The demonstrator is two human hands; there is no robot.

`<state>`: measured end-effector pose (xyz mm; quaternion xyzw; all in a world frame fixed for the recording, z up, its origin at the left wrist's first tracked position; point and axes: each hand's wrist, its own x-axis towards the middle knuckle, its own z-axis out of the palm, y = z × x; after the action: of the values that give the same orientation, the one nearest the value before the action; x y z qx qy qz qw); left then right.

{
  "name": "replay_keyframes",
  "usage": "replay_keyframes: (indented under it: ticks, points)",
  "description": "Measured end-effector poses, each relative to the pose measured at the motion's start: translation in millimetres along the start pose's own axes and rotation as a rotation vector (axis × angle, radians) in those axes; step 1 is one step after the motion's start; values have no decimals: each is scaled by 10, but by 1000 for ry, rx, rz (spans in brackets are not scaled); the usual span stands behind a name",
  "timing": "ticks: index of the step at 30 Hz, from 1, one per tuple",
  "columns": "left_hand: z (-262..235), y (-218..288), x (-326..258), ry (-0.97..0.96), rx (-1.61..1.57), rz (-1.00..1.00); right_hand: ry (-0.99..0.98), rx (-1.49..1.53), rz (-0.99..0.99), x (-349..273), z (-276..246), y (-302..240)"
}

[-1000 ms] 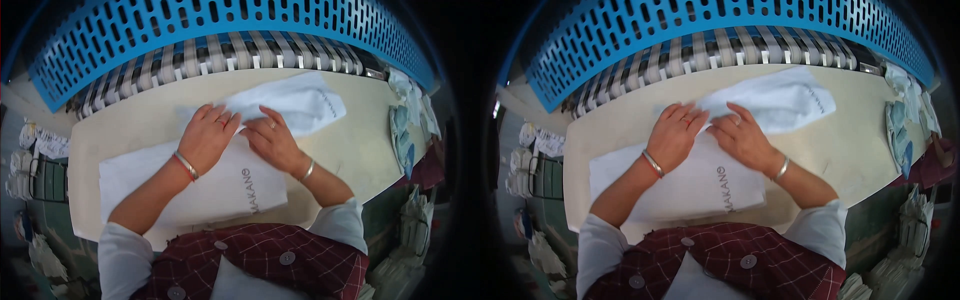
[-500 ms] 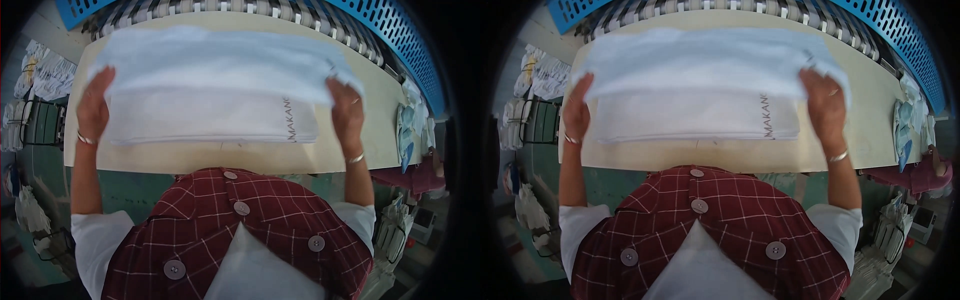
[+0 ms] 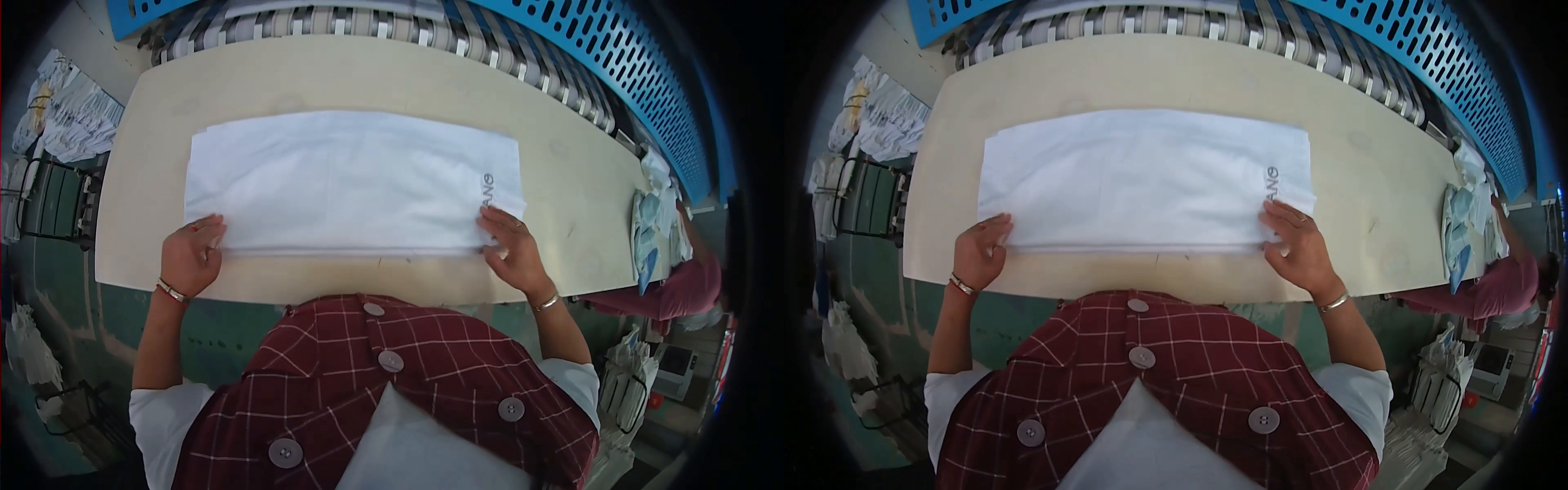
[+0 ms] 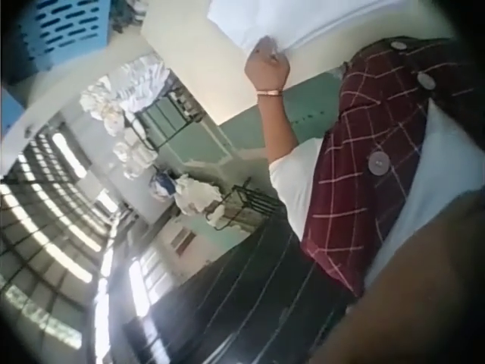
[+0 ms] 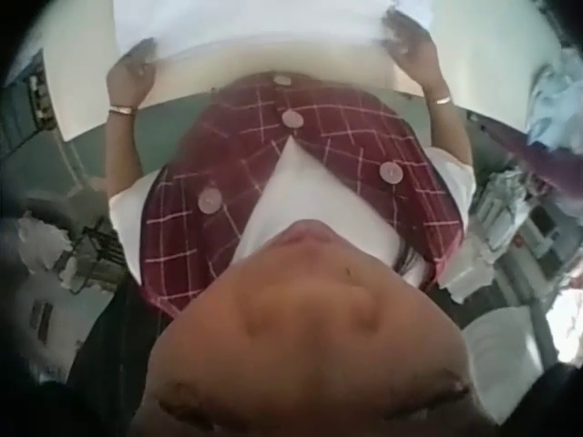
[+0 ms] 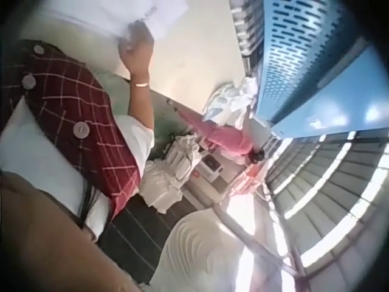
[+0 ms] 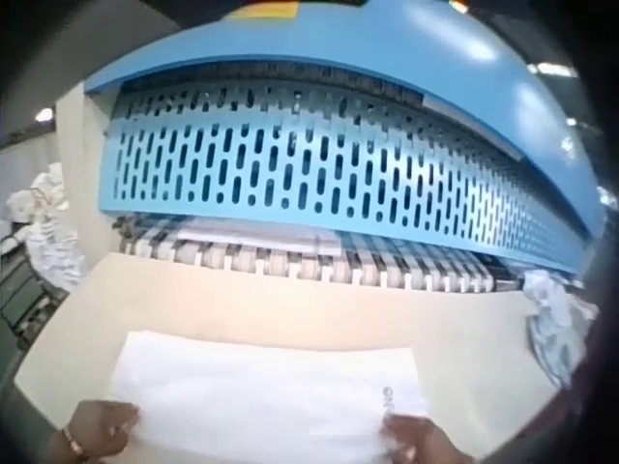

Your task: Folding white linens and stacking them on a work table in a laundry facility.

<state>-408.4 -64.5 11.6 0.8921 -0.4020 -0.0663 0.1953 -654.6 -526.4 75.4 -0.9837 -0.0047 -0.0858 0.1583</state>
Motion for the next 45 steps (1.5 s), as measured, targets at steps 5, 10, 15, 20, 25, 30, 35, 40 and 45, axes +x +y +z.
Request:
replay_keyframes:
  ticks: [5,10,15,20,25,30,35,40,45]
  points:
    - [-72,348,490,363,118,101,112,9,-9,704,-251,199]
    - [267,352,650,246,208,51,225,-173,-210,1985,24,565]
    - [222,245,1078,165,143,20,363,-559,-312,3436,675,1419]
    - [174,222,1225,155,145,4,248,-630,-267,4024,709,1621]
    - [128,56,1609,374,-49,26,195,-386,-432,3394,29,922]
    - [0,213,2627,674,331,168,352,-433,-758,2581,-852,108]
    - [-250,169,2452,684,208,461,398,-481,-490,1557,-1181,174]
    - [-434,694,793,86,267,390,-22,-71,-160,106,-484,174]
    - [-177,390,500,-85,-15,143,57,112,36,-79,-214,288]
